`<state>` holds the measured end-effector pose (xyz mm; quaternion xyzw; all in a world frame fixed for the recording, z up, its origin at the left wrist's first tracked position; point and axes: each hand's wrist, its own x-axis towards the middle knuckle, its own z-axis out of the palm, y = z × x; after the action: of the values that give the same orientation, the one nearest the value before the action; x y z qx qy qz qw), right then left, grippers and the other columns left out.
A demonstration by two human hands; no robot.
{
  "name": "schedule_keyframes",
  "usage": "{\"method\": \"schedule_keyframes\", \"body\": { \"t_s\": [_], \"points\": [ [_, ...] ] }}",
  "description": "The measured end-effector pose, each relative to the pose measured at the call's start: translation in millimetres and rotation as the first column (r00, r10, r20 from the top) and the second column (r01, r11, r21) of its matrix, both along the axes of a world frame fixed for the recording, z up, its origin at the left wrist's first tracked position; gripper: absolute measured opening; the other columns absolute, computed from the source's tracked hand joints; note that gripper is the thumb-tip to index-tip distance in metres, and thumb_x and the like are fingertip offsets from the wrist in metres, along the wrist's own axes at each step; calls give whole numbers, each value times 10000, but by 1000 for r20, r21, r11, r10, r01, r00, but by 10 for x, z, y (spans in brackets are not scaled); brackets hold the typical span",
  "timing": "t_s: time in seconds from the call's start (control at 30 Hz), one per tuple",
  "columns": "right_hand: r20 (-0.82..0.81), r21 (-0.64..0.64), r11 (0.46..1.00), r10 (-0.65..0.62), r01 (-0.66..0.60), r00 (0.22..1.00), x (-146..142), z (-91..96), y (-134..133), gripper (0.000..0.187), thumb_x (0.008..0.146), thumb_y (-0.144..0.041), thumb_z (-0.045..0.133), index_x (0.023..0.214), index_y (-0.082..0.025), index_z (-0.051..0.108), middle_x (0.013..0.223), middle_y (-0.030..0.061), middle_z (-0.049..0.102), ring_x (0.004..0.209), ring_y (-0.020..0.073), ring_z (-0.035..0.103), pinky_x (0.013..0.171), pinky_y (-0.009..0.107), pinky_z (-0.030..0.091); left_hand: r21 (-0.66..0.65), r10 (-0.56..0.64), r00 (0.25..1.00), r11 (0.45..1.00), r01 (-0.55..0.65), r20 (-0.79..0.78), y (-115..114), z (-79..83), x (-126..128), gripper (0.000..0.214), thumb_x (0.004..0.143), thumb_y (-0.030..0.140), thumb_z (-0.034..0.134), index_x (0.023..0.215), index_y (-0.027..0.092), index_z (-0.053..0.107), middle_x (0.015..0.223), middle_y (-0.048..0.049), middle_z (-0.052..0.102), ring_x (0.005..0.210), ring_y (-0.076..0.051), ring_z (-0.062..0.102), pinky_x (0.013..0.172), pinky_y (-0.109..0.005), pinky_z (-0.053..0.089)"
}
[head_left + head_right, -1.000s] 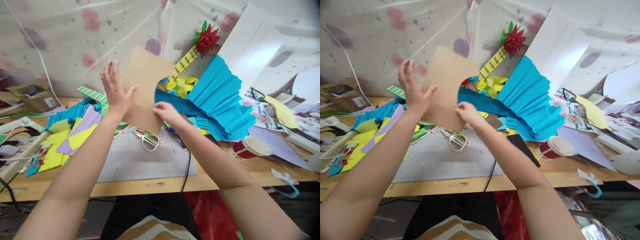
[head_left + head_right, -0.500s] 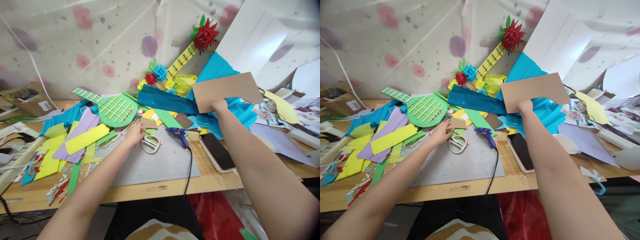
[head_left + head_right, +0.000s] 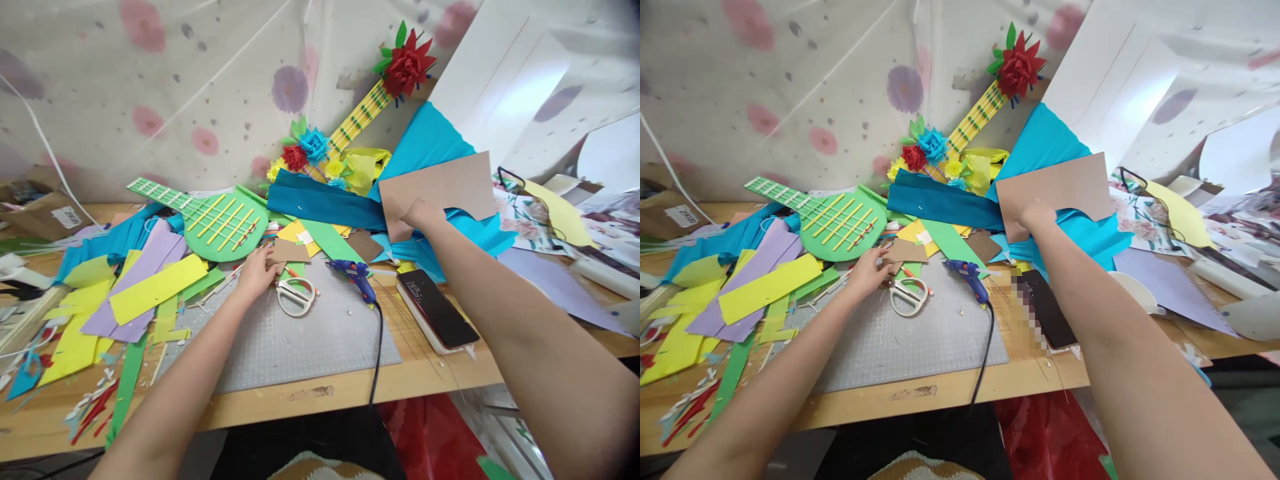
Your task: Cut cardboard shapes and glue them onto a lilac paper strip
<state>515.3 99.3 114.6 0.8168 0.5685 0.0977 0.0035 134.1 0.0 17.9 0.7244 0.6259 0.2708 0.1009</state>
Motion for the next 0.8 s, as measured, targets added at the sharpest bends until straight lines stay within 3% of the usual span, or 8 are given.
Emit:
{"method": "schedule_keyframes", "body": {
  "t_s": [0.07, 0.13, 0.23, 0.3, 0.37, 0.53, 0.67, 0.8],
  "points": [
    [3, -106, 980, 168, -167, 986, -238, 135, 5, 454, 832, -381, 491, 1167, -79, 542, 1074, 216, 594, 951, 275, 572, 647, 310, 381, 94, 37, 997, 995, -43, 65, -6, -26, -32, 309, 742, 188, 509, 1045, 155, 555, 1100, -114, 587, 1072, -251, 527, 937, -389, 414],
    [3, -191, 879, 446, -437, 895, -511, 219, 28, 333, 830, -366, 487, 1077, -168, 592, 1027, 126, 620, 925, 233, 565, 644, 286, 367, 183, 55, 993, 980, -75, 109, -27, -36, -68, 262, 746, 171, 492, 996, 156, 571, 1058, -107, 598, 1040, -239, 538, 922, -376, 422],
    [113, -289, 605, 791, -742, 601, -867, 167, 107, 300, 850, -266, 445, 1114, -236, 585, 1097, 102, 569, 1028, 215, 498, 650, 260, 348, 300, 85, 986, 946, -125, 143, -77, -45, -145, 226, 760, 158, 463, 955, 167, 579, 1013, -93, 604, 1009, -225, 542, 910, -366, 424],
    [186, -446, 465, 884, -765, 429, -1006, 29, 185, 341, 828, -196, 457, 1132, -265, 593, 1082, 111, 552, 1023, 217, 482, 646, 256, 341, 346, 101, 983, 926, -149, 154, -115, -55, -214, 218, 769, 155, 447, 942, 173, 579, 996, -86, 606, 1007, -219, 541, 907, -363, 425],
    [195, -564, 395, 917, -726, 348, -1052, -133, 276, 358, 810, -179, 474, 1129, -276, 604, 1081, 116, 539, 1014, 214, 477, 646, 253, 343, 340, 93, 983, 929, -143, 159, -146, -68, -287, 211, 769, 154, 440, 923, 177, 583, 972, -78, 608, 994, -213, 547, 889, -357, 437],
    [256, -540, 544, 833, -642, 490, -909, -340, 545, 437, 793, -218, 491, 1228, -201, 530, 1139, 153, 509, 1053, 248, 465, 743, 302, 386, 245, 10, 983, 968, -55, 182, -166, -75, -415, 272, 769, 140, 424, 994, 173, 574, 999, -71, 590, 920, -179, 572, 843, -325, 468],
    [280, -438, 732, 662, -521, 695, -705, -282, 797, 460, 787, -245, 477, 1221, -97, 511, 1172, 196, 490, 1083, 271, 448, 812, 340, 396, 199, 37, 986, 978, -70, 165, -159, -33, -489, 293, 768, 145, 422, 1022, 179, 565, 1018, -69, 580, 874, -167, 579, 773, -297, 492],
    [253, -360, 829, 529, -429, 810, -524, -212, 1021, 477, 763, -234, 491, 1206, -60, 521, 1192, 217, 489, 1099, 290, 454, 849, 364, 399, 154, -7, 1000, 988, 5, 17, -191, -24, -588, 204, 779, 174, 437, 893, 189, 605, 961, -62, 616, 910, -192, 579, 795, -315, 477]
  ]
}}
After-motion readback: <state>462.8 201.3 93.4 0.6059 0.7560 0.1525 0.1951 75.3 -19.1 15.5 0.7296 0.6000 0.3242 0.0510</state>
